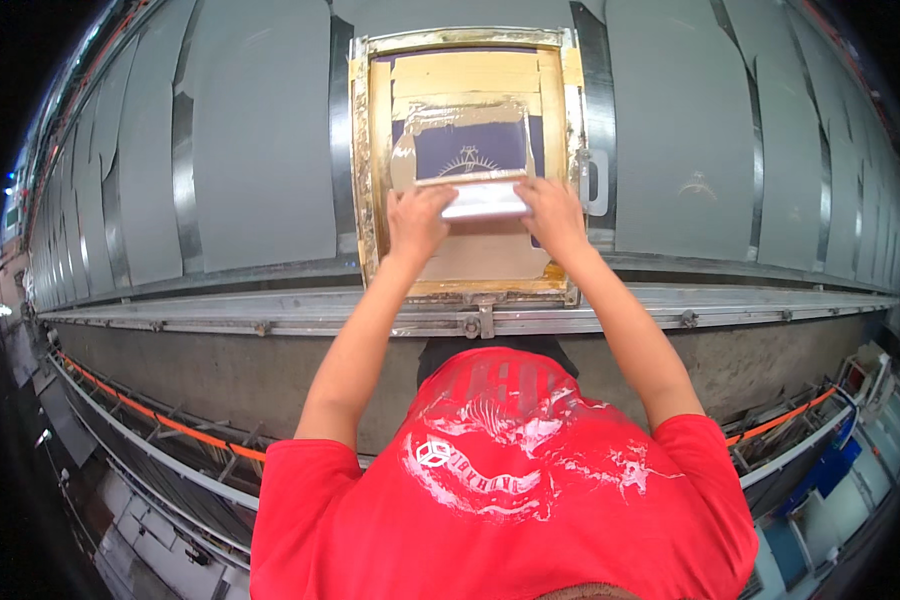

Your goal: The person repeatedly places a white rectangular object onto a screen printing frame and uses a squeegee to pull purple ink across the mesh. The person lifts the frame, moves to a workbench, and pours liquid from a bottle onto the screen before returning to the press to continue printing.

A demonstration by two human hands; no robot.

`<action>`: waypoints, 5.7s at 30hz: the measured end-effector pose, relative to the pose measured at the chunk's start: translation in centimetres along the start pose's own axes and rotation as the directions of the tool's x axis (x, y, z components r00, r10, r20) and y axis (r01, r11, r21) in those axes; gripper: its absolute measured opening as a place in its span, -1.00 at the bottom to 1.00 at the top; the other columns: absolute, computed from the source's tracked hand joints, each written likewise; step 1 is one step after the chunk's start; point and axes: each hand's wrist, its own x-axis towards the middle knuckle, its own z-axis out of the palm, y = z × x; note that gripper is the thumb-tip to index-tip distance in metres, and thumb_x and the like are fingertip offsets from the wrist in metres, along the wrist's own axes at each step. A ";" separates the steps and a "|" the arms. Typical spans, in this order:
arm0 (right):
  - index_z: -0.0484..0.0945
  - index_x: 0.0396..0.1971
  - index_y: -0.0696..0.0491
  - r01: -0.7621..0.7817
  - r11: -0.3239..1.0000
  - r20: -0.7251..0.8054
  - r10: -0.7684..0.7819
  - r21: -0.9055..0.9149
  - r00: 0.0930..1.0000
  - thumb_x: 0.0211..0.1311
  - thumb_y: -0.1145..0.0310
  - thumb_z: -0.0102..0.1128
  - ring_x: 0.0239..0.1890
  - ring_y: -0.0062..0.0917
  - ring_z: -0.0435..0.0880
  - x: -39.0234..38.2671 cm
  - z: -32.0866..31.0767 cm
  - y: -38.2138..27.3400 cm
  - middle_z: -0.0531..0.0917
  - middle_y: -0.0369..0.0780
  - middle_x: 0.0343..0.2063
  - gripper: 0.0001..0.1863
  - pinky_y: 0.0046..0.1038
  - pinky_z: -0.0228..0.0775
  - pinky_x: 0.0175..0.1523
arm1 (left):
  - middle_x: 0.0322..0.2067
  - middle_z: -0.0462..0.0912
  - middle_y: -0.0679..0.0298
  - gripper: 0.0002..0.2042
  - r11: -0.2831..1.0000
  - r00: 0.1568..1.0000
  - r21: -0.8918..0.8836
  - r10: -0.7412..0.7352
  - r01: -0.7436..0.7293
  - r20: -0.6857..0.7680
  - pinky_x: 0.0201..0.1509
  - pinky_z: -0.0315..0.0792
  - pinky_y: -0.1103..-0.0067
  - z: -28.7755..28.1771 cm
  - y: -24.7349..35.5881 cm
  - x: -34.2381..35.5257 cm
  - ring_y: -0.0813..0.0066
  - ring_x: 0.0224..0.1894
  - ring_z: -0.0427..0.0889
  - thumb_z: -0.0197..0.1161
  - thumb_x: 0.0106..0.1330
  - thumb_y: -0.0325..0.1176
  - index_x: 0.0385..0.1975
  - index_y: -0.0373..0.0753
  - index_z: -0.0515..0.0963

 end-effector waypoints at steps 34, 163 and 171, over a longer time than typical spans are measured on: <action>0.68 -0.05 -0.04 -0.468 0.668 -0.100 0.628 0.578 0.772 0.31 0.16 0.28 -0.43 -0.48 0.56 2.6 1.6 13.4 0.63 -0.23 -0.47 -0.70 -0.37 0.43 -0.25 | -0.10 0.73 0.48 -0.60 0.999 1.000 -0.050 0.010 -0.009 0.018 0.12 0.27 0.25 -0.1 2.1 -6.5 0.45 -0.01 0.62 0.41 -0.07 -0.50 -0.15 0.03 0.68; 0.66 -0.04 -0.03 -0.575 0.720 -0.114 0.657 0.390 0.745 0.40 0.14 0.16 -0.39 -0.29 0.58 33.3 35.3 -51.3 0.61 -0.07 -0.47 -0.71 -0.22 0.41 -0.18 | 0.10 0.66 0.52 -0.44 0.998 0.997 0.038 0.046 -0.049 0.056 0.07 0.18 0.24 -23.9 -68.9 -27.9 0.41 0.06 0.59 0.40 -0.07 -0.51 0.04 0.07 0.63; 0.66 0.07 -0.09 -0.020 1.000 -0.032 0.020 0.001 0.999 0.15 -0.05 0.40 0.09 -0.28 0.56 40.6 29.6 -58.7 0.65 -0.21 0.02 -0.46 -0.25 0.33 0.22 | -0.04 0.75 0.46 -0.59 0.993 0.977 -0.056 -0.091 0.104 0.195 0.18 0.20 0.32 -24.3 -75.0 -9.3 0.45 0.01 0.62 0.40 0.05 -0.48 -0.08 0.15 0.73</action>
